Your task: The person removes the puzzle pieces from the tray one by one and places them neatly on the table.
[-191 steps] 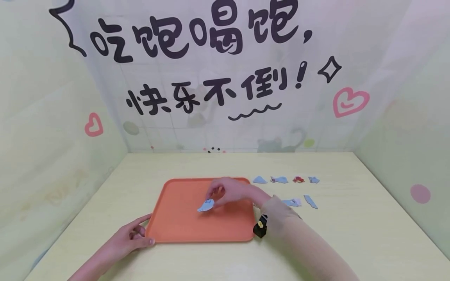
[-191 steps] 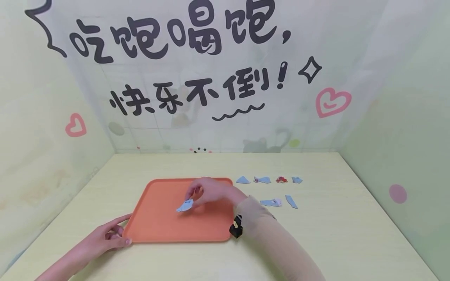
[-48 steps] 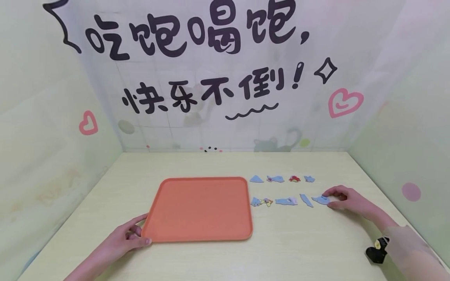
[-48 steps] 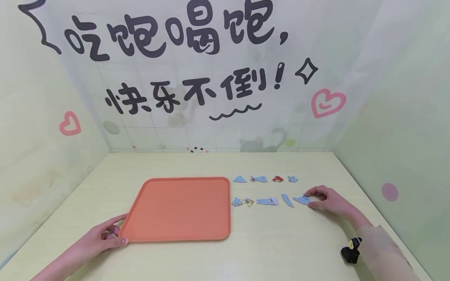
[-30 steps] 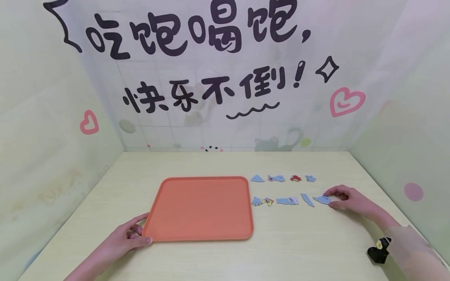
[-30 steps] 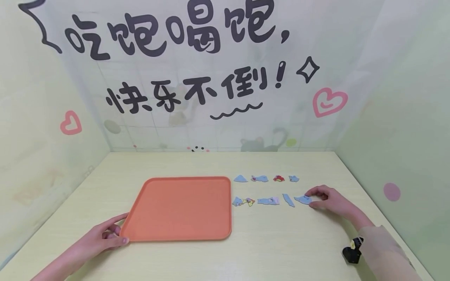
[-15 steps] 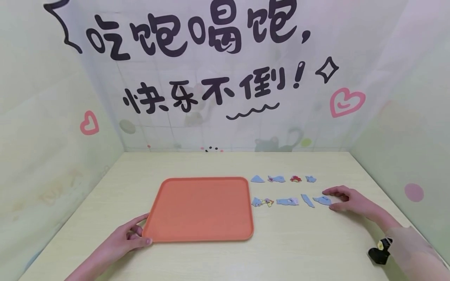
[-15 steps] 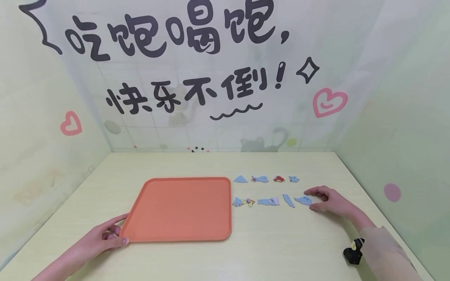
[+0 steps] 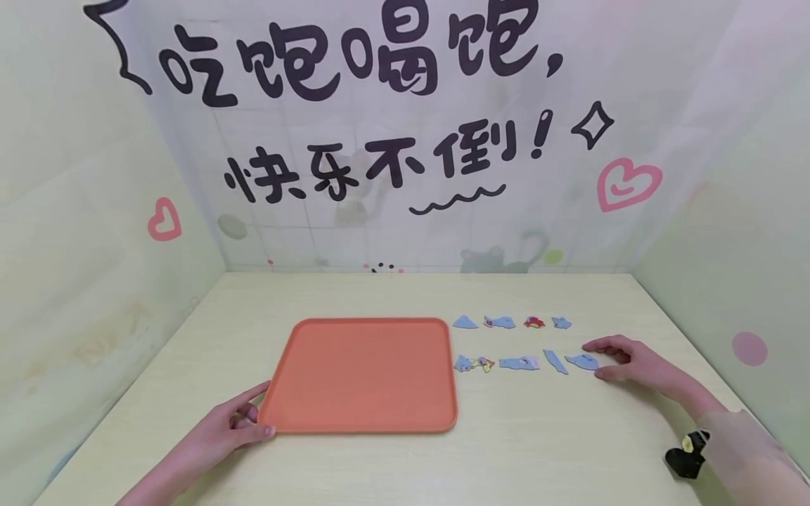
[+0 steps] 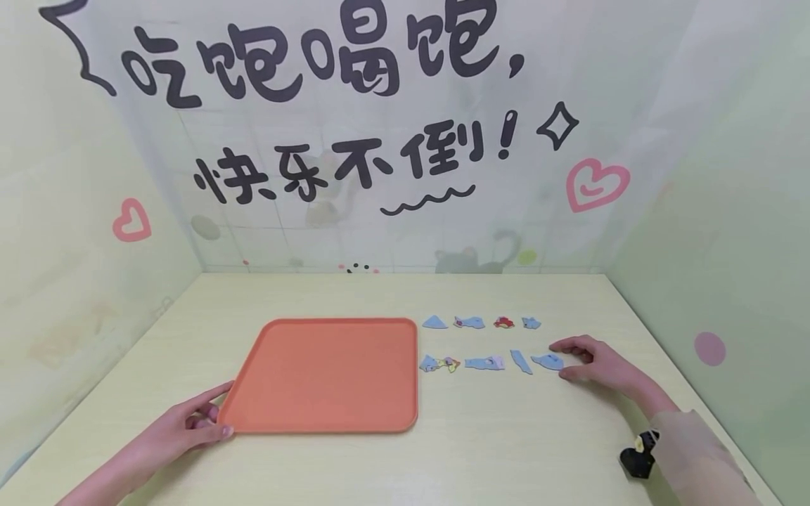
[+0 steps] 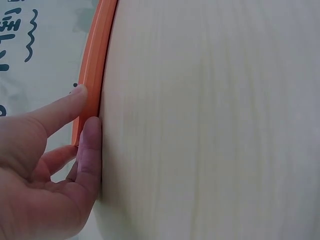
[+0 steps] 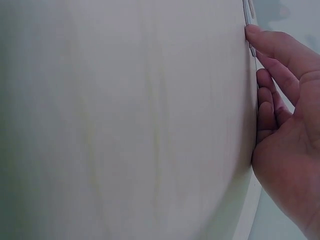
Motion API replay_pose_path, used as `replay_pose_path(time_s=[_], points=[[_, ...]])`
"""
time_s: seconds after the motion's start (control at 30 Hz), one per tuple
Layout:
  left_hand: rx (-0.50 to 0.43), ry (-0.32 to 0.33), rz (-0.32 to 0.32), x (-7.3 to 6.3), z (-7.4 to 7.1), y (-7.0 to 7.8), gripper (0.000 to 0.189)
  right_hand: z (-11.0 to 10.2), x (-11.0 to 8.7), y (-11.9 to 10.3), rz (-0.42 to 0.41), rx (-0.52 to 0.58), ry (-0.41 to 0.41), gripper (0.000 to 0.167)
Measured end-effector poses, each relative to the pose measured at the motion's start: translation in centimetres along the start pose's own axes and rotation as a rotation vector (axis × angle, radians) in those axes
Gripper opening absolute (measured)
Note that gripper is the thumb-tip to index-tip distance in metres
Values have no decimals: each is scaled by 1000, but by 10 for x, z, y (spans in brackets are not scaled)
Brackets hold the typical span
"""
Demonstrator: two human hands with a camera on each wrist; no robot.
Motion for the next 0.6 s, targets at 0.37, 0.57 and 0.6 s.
replay_pose_path(time_s=[0.37,0.57,0.6], points=[[22,-12,0,4,2,-2,87,-1,-1,2,-14,-12,15,51],[115,-50,45,3,-4,-1,90,4,-6,-19,-89,-95,17,56],[154,-41,70,5,-7,2,90,4,-6,-26,-109,-115,23,56]])
Point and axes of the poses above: each hand's wrist, its own x-axis towards the middle knuckle, its own z-axis out of the palm, y = z × x, the point moved 6 cm from there along x, towards the middle knuckle, and after that the axes turned 15 degrees about y, right-handed, at the moved point
